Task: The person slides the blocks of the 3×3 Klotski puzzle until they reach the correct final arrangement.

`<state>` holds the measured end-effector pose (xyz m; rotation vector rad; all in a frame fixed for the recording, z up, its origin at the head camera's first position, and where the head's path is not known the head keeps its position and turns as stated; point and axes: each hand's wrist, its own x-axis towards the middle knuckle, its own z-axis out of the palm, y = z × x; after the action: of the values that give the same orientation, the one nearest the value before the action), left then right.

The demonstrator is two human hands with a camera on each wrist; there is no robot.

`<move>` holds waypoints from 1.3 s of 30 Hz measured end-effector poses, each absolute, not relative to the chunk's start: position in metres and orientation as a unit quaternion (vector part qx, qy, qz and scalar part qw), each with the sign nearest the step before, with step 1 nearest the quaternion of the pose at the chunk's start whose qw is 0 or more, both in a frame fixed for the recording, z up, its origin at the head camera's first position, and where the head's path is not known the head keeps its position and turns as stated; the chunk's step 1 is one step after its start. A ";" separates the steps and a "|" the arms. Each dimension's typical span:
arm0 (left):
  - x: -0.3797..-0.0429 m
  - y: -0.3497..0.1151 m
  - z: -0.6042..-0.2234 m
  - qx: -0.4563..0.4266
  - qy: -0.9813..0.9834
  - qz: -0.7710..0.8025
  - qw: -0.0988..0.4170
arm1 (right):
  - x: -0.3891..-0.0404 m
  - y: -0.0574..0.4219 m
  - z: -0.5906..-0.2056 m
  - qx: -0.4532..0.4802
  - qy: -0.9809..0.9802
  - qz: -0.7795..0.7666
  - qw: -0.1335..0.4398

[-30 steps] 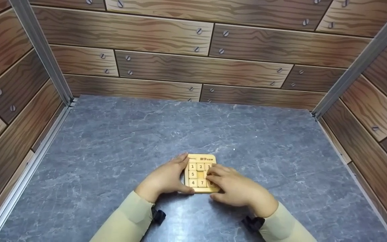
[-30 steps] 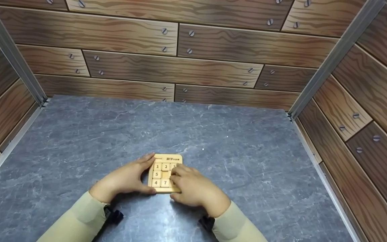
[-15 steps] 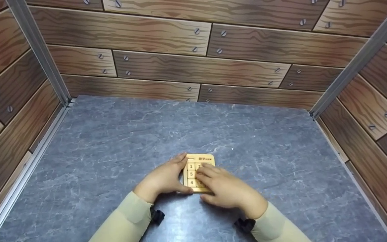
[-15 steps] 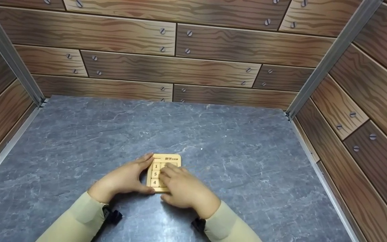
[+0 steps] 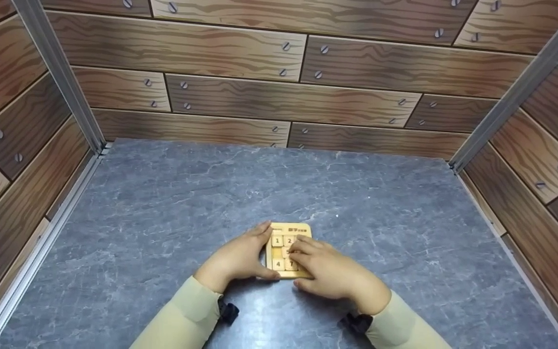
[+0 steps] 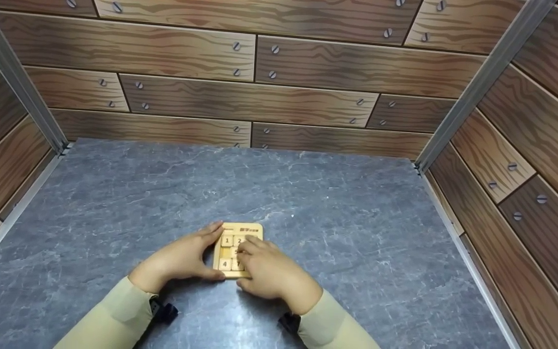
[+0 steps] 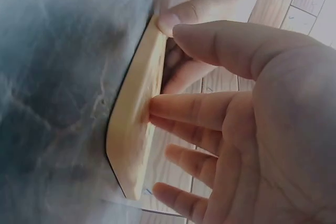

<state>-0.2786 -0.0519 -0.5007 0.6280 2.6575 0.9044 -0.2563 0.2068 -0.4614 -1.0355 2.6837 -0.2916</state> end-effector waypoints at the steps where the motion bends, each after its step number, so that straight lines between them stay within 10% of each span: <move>1: -0.279 -0.052 -0.501 0.216 0.916 0.312 0.132 | -0.256 0.208 -0.461 -0.351 0.923 -0.100 0.124; 39: -0.280 -0.051 -0.501 0.218 0.917 0.307 0.129 | -0.243 0.199 -0.464 -0.394 0.908 -0.082 0.116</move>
<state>-0.2798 -0.0507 -0.5012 0.6333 2.6678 0.8932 -0.2430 0.1989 -0.4637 -1.1555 2.6598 -0.2394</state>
